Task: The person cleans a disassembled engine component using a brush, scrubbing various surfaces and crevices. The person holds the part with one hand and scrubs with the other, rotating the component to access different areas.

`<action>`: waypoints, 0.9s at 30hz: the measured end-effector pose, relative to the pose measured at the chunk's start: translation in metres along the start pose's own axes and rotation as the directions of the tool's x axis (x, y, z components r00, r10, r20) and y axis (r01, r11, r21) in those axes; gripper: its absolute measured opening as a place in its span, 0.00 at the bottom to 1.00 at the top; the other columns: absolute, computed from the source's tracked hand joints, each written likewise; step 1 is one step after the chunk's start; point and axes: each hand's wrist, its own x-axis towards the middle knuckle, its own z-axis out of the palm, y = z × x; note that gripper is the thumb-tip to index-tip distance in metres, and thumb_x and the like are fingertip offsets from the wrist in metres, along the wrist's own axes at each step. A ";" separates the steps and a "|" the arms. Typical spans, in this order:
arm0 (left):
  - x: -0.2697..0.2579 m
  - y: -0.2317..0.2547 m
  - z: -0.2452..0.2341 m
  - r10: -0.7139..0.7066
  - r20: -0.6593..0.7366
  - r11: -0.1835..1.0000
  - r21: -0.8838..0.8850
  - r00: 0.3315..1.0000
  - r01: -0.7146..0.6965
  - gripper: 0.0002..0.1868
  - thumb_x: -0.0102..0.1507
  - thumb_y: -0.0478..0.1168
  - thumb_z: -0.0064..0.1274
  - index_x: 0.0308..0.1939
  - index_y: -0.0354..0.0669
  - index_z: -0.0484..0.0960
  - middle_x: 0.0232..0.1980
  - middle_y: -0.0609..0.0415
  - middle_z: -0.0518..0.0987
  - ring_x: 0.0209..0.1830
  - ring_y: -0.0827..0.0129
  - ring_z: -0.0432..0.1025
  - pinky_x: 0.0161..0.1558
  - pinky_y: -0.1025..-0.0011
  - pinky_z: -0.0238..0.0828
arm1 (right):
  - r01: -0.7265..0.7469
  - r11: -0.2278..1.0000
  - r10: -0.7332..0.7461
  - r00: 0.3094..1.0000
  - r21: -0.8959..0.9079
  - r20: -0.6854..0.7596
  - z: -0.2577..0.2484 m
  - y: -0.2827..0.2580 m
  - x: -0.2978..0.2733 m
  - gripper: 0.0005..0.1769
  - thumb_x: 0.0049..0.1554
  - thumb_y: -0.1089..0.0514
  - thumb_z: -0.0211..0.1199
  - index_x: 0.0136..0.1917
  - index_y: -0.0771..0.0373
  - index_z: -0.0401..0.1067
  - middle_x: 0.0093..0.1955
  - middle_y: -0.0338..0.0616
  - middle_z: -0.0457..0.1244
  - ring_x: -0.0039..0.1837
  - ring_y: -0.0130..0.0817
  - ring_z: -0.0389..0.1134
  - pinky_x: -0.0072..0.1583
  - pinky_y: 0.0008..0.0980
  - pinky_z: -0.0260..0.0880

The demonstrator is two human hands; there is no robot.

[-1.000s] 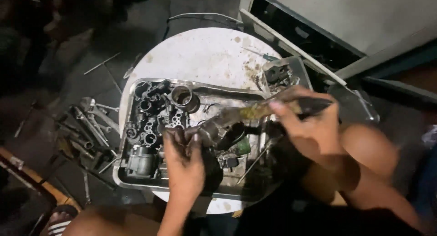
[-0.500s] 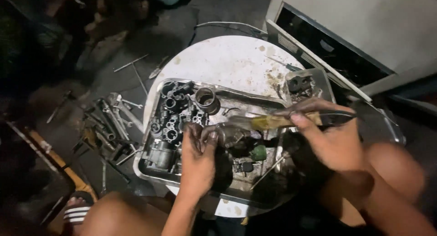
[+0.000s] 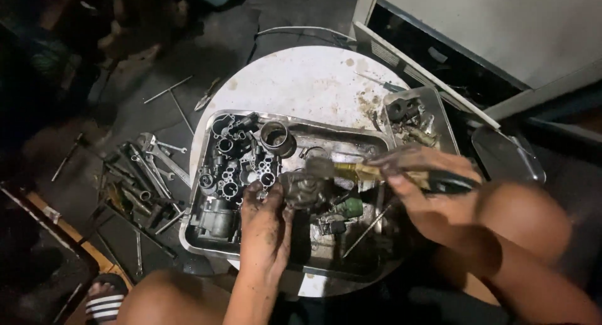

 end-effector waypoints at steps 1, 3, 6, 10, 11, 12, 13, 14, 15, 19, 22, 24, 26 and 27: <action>0.009 -0.003 -0.006 0.032 0.001 0.999 -0.020 0.999 -0.032 0.23 0.65 0.23 0.40 0.61 0.48 0.62 0.61 0.29 0.73 0.56 0.55 0.71 0.59 0.66 0.69 | 0.083 0.985 -0.072 0.994 0.150 -0.080 0.006 -0.004 0.000 0.07 0.61 0.56 0.59 0.44 0.61 0.73 0.38 0.41 0.70 0.41 0.29 0.76 0.46 0.25 0.83; 0.012 -0.004 -0.005 0.056 0.004 0.998 -0.033 0.998 -0.056 0.19 0.65 0.24 0.44 0.55 0.49 0.64 0.57 0.32 0.77 0.51 0.57 0.73 0.54 0.69 0.72 | 0.167 0.945 -0.121 0.978 0.281 -0.173 0.013 -0.009 -0.005 0.09 0.62 0.52 0.59 0.45 0.58 0.71 0.35 0.37 0.68 0.43 0.28 0.76 0.53 0.30 0.87; 0.002 0.002 0.006 0.018 -0.091 1.000 0.011 0.996 -0.017 0.24 0.61 0.25 0.47 0.59 0.49 0.66 0.62 0.33 0.76 0.59 0.57 0.73 0.63 0.68 0.71 | 0.095 0.943 -0.100 0.995 0.318 -0.001 0.021 -0.007 -0.013 0.06 0.56 0.63 0.67 0.48 0.63 0.74 0.47 0.51 0.71 0.51 0.43 0.80 0.53 0.29 0.87; 0.013 -0.006 0.005 0.180 0.044 0.976 0.119 0.983 -0.184 0.26 0.60 0.26 0.53 0.59 0.37 0.63 0.45 0.45 0.68 0.44 0.59 0.67 0.51 0.60 0.74 | -0.014 0.969 0.024 0.999 0.248 -0.038 0.018 -0.011 -0.010 0.09 0.53 0.59 0.69 0.33 0.65 0.76 0.34 0.46 0.71 0.37 0.34 0.74 0.41 0.28 0.77; 0.016 -0.008 0.004 0.171 0.041 0.974 0.145 0.984 -0.175 0.25 0.60 0.27 0.53 0.59 0.38 0.63 0.46 0.45 0.67 0.45 0.60 0.67 0.50 0.62 0.73 | -0.051 0.929 0.080 0.995 0.367 -0.064 0.017 -0.014 -0.007 0.11 0.56 0.57 0.66 0.34 0.63 0.75 0.36 0.40 0.71 0.41 0.26 0.74 0.46 0.22 0.77; 0.015 -0.007 0.006 0.170 0.038 0.974 0.143 0.985 -0.174 0.25 0.60 0.27 0.53 0.59 0.38 0.63 0.46 0.45 0.67 0.45 0.60 0.67 0.50 0.62 0.73 | -0.053 0.928 0.081 0.995 0.368 -0.060 0.024 -0.014 -0.008 0.11 0.56 0.57 0.66 0.34 0.63 0.75 0.36 0.40 0.71 0.41 0.26 0.74 0.46 0.22 0.77; 0.014 -0.007 0.009 0.158 0.030 0.975 0.153 0.987 -0.160 0.25 0.60 0.28 0.54 0.59 0.38 0.63 0.46 0.45 0.67 0.46 0.60 0.67 0.50 0.64 0.73 | -0.016 0.958 0.026 0.999 0.285 -0.031 0.031 -0.013 -0.009 0.04 0.51 0.62 0.70 0.36 0.64 0.78 0.40 0.48 0.72 0.45 0.39 0.76 0.48 0.32 0.78; 0.012 -0.005 0.011 0.145 0.023 0.975 0.168 0.989 -0.147 0.24 0.60 0.28 0.54 0.58 0.38 0.64 0.47 0.45 0.67 0.47 0.60 0.67 0.49 0.66 0.73 | 0.023 0.979 -0.023 1.000 0.200 0.000 0.038 -0.013 -0.010 0.05 0.46 0.67 0.74 0.39 0.66 0.81 0.43 0.56 0.73 0.48 0.51 0.78 0.51 0.42 0.79; 0.013 -0.008 0.009 0.145 0.020 0.975 0.170 0.989 -0.146 0.24 0.60 0.28 0.54 0.58 0.38 0.64 0.47 0.45 0.67 0.47 0.60 0.67 0.49 0.66 0.73 | 0.020 0.979 -0.020 1.000 0.203 -0.001 0.040 -0.004 -0.013 0.05 0.46 0.67 0.74 0.39 0.66 0.81 0.43 0.56 0.73 0.48 0.51 0.78 0.51 0.42 0.79; 0.017 -0.013 0.013 0.188 0.041 0.967 0.167 0.981 -0.192 0.25 0.60 0.28 0.55 0.58 0.36 0.64 0.47 0.45 0.67 0.46 0.61 0.66 0.47 0.67 0.72 | 0.015 0.972 -0.037 0.996 0.236 0.085 0.036 0.009 -0.001 0.04 0.54 0.64 0.67 0.38 0.66 0.78 0.33 0.52 0.70 0.30 0.37 0.70 0.32 0.30 0.73; 0.024 -0.013 0.007 0.217 0.074 0.964 0.141 0.973 -0.226 0.23 0.60 0.29 0.56 0.56 0.37 0.65 0.46 0.47 0.67 0.46 0.62 0.66 0.46 0.70 0.71 | -0.062 0.980 0.025 0.981 0.188 0.191 0.031 -0.011 0.025 0.04 0.53 0.63 0.67 0.37 0.66 0.78 0.31 0.51 0.69 0.29 0.40 0.69 0.30 0.32 0.68; 0.025 -0.009 0.003 0.221 0.090 0.966 0.115 0.971 -0.230 0.24 0.59 0.28 0.57 0.55 0.37 0.64 0.45 0.48 0.68 0.45 0.63 0.66 0.45 0.70 0.70 | -0.092 0.985 0.059 0.975 0.145 0.216 0.032 -0.026 0.043 0.04 0.54 0.62 0.68 0.38 0.65 0.78 0.32 0.51 0.69 0.30 0.44 0.69 0.30 0.32 0.65; 0.021 -0.004 -0.001 0.243 0.080 0.963 0.102 0.967 -0.250 0.25 0.57 0.27 0.58 0.56 0.36 0.65 0.44 0.47 0.69 0.44 0.63 0.66 0.47 0.67 0.69 | -0.098 0.986 0.050 0.946 0.136 0.320 0.037 -0.038 0.059 0.06 0.55 0.59 0.69 0.40 0.64 0.79 0.38 0.52 0.72 0.40 0.52 0.75 0.38 0.39 0.73; 0.019 -0.001 -0.002 0.252 0.078 0.962 0.089 0.965 -0.258 0.25 0.57 0.27 0.58 0.56 0.36 0.65 0.44 0.47 0.69 0.44 0.63 0.66 0.47 0.67 0.69 | -0.086 0.986 0.036 0.944 0.140 0.328 0.040 -0.044 0.069 0.06 0.55 0.59 0.69 0.40 0.64 0.79 0.38 0.52 0.72 0.40 0.52 0.75 0.38 0.39 0.73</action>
